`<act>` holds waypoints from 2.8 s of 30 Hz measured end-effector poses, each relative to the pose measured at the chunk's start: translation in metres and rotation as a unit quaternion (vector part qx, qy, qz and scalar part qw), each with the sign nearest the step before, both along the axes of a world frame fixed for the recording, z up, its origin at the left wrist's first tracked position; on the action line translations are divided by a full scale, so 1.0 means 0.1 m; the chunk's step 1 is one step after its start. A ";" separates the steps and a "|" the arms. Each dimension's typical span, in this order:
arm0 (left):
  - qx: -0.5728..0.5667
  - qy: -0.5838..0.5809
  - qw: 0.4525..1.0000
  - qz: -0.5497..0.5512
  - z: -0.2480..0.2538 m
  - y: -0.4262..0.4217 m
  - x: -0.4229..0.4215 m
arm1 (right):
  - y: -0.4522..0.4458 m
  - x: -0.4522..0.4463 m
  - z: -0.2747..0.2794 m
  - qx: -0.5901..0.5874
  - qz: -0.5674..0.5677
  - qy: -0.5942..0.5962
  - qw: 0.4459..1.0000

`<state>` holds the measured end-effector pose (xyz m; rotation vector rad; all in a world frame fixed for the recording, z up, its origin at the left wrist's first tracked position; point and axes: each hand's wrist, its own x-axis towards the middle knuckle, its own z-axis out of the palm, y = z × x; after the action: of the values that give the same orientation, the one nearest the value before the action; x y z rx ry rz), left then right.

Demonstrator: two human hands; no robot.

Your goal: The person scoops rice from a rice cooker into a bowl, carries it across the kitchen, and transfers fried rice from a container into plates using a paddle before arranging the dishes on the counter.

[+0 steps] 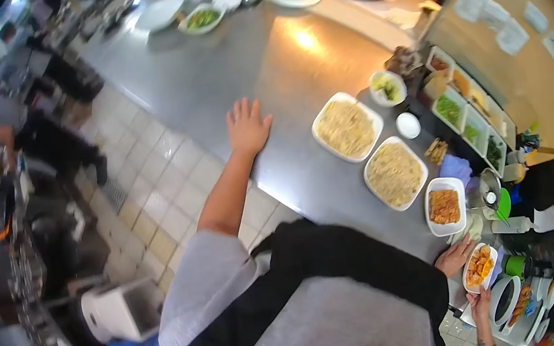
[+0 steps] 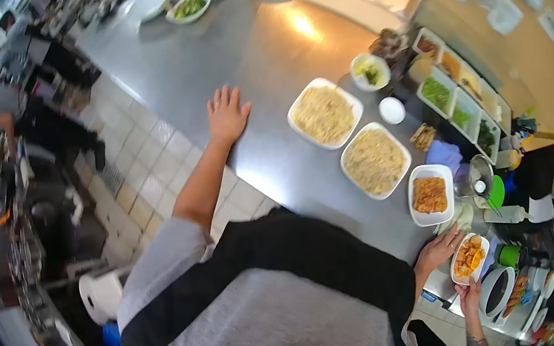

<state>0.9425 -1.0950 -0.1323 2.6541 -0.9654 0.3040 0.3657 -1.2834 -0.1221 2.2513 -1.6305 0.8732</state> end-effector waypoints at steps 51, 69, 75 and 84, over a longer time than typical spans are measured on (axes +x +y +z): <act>-0.442 0.277 0.853 -0.004 -0.10 -0.06 -0.26 | -0.07 0.51 0.01 0.289 0.021 -0.589 0.754; -0.233 0.740 0.596 -0.205 0.15 -0.70 -2.08 | -0.15 0.35 0.18 0.435 0.090 -0.568 0.693; -0.196 0.721 0.628 -0.218 0.19 -0.78 -2.08 | -0.08 0.38 0.26 0.511 0.101 -0.563 0.642; -0.263 0.776 0.558 -0.131 0.36 -0.37 -2.07 | 0.12 0.55 0.13 0.592 0.121 -0.594 0.531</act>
<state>0.7354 -1.1316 -0.0961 1.1904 -0.3809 -1.3644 0.4207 -1.2718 -0.1089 2.7363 -3.3472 2.2408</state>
